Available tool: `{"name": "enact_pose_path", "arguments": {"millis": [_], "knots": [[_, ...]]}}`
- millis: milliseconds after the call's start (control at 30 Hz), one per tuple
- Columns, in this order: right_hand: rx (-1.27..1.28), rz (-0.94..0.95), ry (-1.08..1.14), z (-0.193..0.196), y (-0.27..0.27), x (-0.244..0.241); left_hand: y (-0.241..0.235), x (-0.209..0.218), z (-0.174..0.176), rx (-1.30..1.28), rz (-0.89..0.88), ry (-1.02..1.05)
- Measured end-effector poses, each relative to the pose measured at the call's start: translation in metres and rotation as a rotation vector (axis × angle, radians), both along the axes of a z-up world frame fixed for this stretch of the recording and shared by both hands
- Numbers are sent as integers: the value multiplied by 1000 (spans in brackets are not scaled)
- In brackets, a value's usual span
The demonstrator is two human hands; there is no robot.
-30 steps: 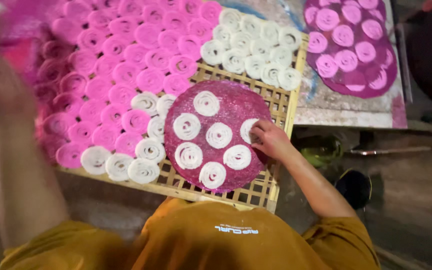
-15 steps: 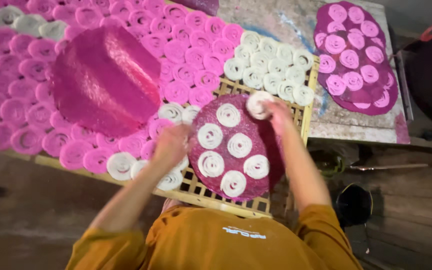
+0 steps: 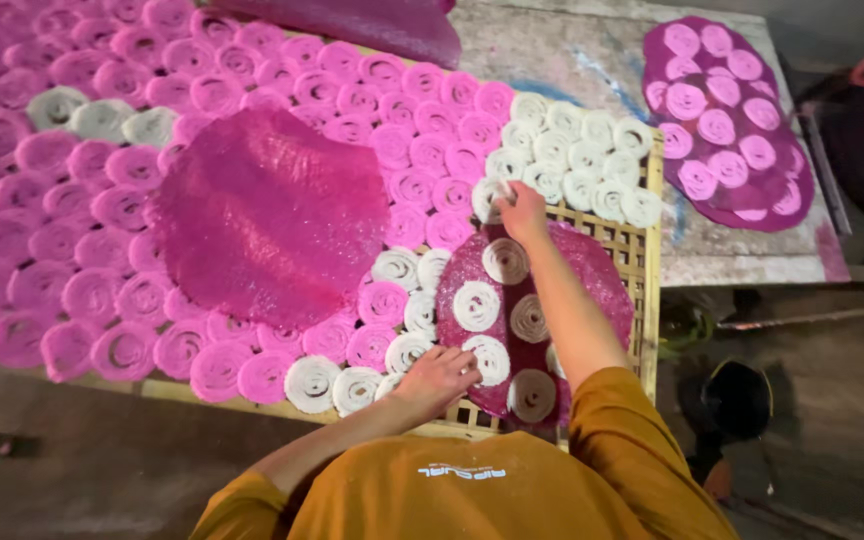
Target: The person places white rolled items onto pink circular bases arranged on a wooden lattice table. They repeatedly pick up rolls and position them in patterns, occasionally adjusting the placement of the bases.
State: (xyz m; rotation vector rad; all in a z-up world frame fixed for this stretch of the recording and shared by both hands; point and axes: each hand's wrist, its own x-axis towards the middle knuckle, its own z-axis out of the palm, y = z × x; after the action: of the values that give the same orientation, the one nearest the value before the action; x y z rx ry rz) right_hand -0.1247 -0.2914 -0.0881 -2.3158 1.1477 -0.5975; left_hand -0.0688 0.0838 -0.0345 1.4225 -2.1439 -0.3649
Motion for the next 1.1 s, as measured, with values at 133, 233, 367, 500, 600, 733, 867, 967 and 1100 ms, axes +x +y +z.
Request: {"name": "enact_pose_path", "arguments": {"millis": [133,233,367,500,600,733,867,967,1100], "knots": [[-228,-28,-36,47,39,-33,-7,0,-5,-56,-103,-89],[-194,-121,-55,78,75,-103,-14,-3,-7,-200,-112,-89],[-139,-316,14,98,115,-201,-15,-8,-7,-206,-159,1],[-3,-356,-7,84,162,-255,13,-21,-8,336,3,-68],[-99,-335,17,65,183,-281,33,-36,-14,590,336,298],[-275,-338,87,29,170,-295,37,-68,-38,555,568,957],[-251,-296,121,7,127,-281,14,-86,-55,584,659,1487],[-173,-261,158,10,98,-265,5,-88,-52,539,713,1292],[24,-338,172,18,75,-252,-1,-88,-39,385,832,867]]}}
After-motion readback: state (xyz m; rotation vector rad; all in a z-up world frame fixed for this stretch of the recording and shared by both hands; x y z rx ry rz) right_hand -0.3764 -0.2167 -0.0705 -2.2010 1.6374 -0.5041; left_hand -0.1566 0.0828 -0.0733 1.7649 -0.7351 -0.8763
